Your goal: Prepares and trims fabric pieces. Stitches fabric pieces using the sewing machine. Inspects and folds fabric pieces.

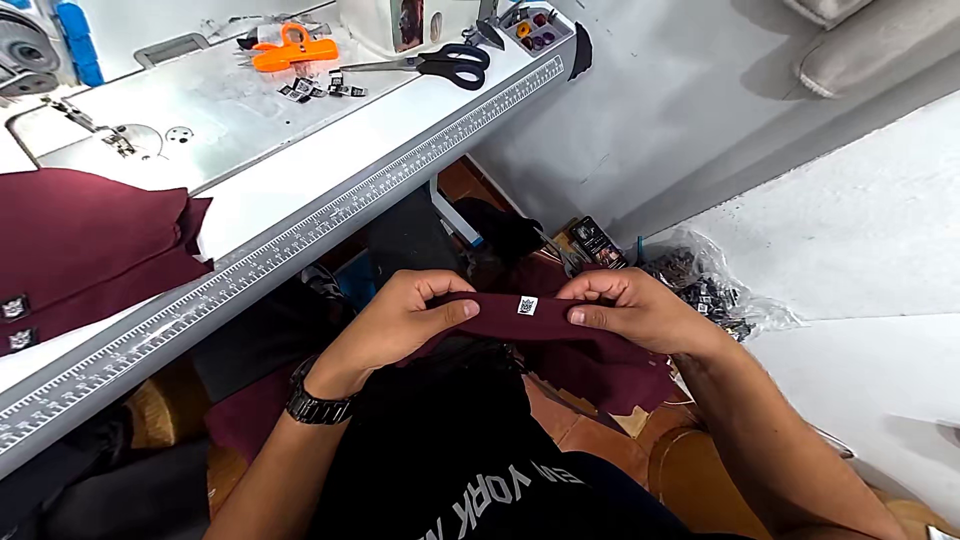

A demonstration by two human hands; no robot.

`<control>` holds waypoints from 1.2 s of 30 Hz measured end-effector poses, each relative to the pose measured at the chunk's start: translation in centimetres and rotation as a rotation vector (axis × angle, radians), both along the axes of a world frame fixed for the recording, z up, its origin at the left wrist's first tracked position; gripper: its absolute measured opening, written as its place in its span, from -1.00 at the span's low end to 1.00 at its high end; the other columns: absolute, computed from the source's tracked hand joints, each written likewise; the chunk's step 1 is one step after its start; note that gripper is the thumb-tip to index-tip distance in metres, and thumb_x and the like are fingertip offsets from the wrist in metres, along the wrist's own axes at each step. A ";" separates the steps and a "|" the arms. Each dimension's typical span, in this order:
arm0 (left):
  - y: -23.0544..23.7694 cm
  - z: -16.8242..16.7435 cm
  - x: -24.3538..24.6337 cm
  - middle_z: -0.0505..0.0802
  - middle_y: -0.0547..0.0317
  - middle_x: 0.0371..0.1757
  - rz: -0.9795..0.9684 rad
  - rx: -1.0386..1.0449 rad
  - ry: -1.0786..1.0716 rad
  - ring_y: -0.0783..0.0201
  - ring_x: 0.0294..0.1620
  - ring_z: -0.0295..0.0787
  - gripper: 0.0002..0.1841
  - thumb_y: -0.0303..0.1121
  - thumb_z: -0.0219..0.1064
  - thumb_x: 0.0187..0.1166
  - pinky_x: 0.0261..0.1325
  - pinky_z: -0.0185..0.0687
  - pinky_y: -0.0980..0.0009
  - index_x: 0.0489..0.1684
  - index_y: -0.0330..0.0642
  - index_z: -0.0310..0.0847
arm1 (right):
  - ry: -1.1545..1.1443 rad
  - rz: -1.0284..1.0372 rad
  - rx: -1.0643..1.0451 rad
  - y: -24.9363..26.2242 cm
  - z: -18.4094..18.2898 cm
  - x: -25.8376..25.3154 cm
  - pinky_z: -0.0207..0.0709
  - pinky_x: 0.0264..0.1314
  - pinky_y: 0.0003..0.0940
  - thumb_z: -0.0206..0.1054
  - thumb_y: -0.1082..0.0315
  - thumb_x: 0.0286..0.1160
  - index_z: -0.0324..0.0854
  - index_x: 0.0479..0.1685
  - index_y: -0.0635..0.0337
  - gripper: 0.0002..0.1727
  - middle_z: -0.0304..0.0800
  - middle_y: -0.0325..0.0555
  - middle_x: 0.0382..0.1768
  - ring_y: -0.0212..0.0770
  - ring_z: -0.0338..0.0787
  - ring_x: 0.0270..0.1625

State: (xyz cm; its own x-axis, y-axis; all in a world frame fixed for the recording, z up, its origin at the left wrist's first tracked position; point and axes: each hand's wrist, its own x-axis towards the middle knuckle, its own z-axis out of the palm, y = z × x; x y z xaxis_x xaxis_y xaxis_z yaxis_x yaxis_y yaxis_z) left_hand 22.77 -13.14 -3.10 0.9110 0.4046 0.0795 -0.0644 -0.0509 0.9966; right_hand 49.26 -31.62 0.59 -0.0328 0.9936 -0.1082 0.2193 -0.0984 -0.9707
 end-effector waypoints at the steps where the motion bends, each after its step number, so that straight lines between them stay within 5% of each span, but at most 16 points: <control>1: -0.1 0.0 0.0 0.87 0.27 -0.40 0.029 0.045 -0.005 0.48 -0.41 0.76 -0.92 -0.43 0.42 0.58 -0.36 0.67 0.61 -0.21 -0.20 0.83 | -0.022 -0.005 0.015 0.0 0.0 0.0 0.69 -0.26 -0.63 0.42 0.46 0.51 0.80 -0.03 0.22 -0.85 0.87 -0.26 -0.34 -0.49 0.79 -0.32; 5: -0.7 0.4 -0.6 0.85 0.30 -0.15 0.302 0.646 -0.043 0.46 -0.09 0.79 -0.93 -0.38 0.49 0.48 0.00 0.75 0.55 -0.24 -0.14 0.87 | -0.516 -0.091 0.347 -0.3 0.0 -0.5 0.75 -0.03 -0.58 0.47 0.38 0.48 0.83 -0.16 0.17 -0.91 0.89 -0.31 -0.22 -0.49 0.84 -0.14; 8: -0.9 0.3 -1.4 0.86 -0.01 -0.15 0.457 1.132 -0.139 0.06 0.00 0.79 -0.89 -0.45 0.36 0.55 0.09 0.64 0.14 -0.29 -0.24 0.82 | -1.029 -0.156 0.721 -0.6 -0.2 -0.6 0.76 0.07 -0.23 0.37 0.48 0.49 0.76 -0.32 0.23 -0.92 0.90 0.00 -0.11 -0.10 0.88 0.02; 13: -1.3 -0.7 -2.2 0.84 -0.01 -0.14 0.506 1.318 -0.214 0.04 0.00 0.75 -0.91 -0.50 0.34 0.58 0.13 0.55 0.14 -0.18 -0.24 0.78 | -1.233 -0.147 0.892 -1.4 -0.6 -0.7 0.74 -0.03 -0.21 0.38 0.50 0.50 0.72 -0.26 0.22 -0.96 0.89 0.02 -0.14 -0.02 0.88 -0.04; 19: -1.2 -0.7 -2.3 0.89 -0.04 -0.04 0.390 1.030 -0.197 0.10 0.14 0.82 -0.87 -0.45 0.33 0.62 0.32 0.66 0.16 -0.18 -0.28 0.82 | -1.040 -0.167 0.732 -1.2 -0.6 0.0 0.75 0.04 -0.24 0.36 0.47 0.55 0.77 -0.32 0.23 -0.89 0.92 0.02 -0.11 -0.09 0.89 -0.01; 23: -1.2 -0.9 -3.4 0.90 0.37 -0.03 0.410 0.591 -0.185 0.48 0.04 0.84 -0.91 -0.32 0.48 0.53 0.15 0.79 0.53 -0.14 -0.07 0.81 | -0.763 -0.137 0.581 -1.0 -0.3 0.3 0.74 0.25 -0.36 0.43 0.47 0.51 0.81 -0.19 0.28 -0.92 0.91 -0.03 -0.10 -0.24 0.88 0.08; 26: -0.7 -1.3 -5.0 0.88 0.61 -0.05 0.519 0.368 -0.053 0.60 -0.03 0.82 -0.81 -0.25 0.53 0.48 0.10 0.76 0.62 -0.01 0.11 0.77 | -0.528 -0.117 0.445 -0.1 -0.6 0.3 0.74 0.21 -0.48 0.48 0.42 0.49 0.80 0.01 0.34 -0.79 0.91 -0.11 -0.05 -0.42 0.86 0.03; 30: 1.1 -4.6 -5.7 0.90 0.39 -0.15 0.543 0.125 0.212 0.53 -0.22 0.83 -0.76 -0.55 0.49 0.43 -0.14 0.80 0.55 0.00 -0.06 0.78 | -0.273 -0.088 0.157 2.1 -5.2 0.3 0.76 0.09 -0.44 0.48 0.47 0.46 0.69 0.25 0.30 -0.63 0.92 -0.16 -0.12 -0.42 0.86 -0.07; 34: 3.4 -11.8 -5.4 0.88 0.13 -0.08 0.597 -0.071 0.340 0.32 -0.06 0.81 -0.81 -0.55 0.49 0.47 0.09 0.77 0.23 -0.01 -0.25 0.75 | -0.229 -0.021 -0.043 4.4 -12.8 -0.1 0.75 0.07 -0.32 0.47 0.42 0.50 0.67 0.31 0.22 -0.62 0.91 -0.15 -0.19 -0.36 0.85 -0.14; 36: 3.7 -13.7 -5.2 0.87 0.11 -0.04 0.634 -0.112 0.357 0.31 -0.01 0.79 -0.80 -0.51 0.49 0.49 0.14 0.74 0.22 0.02 -0.24 0.74 | -0.262 -0.040 -0.075 5.0 -15.8 -0.2 0.74 0.08 -0.26 0.46 0.40 0.54 0.67 0.33 0.19 -0.62 0.92 -0.14 -0.18 -0.34 0.86 -0.13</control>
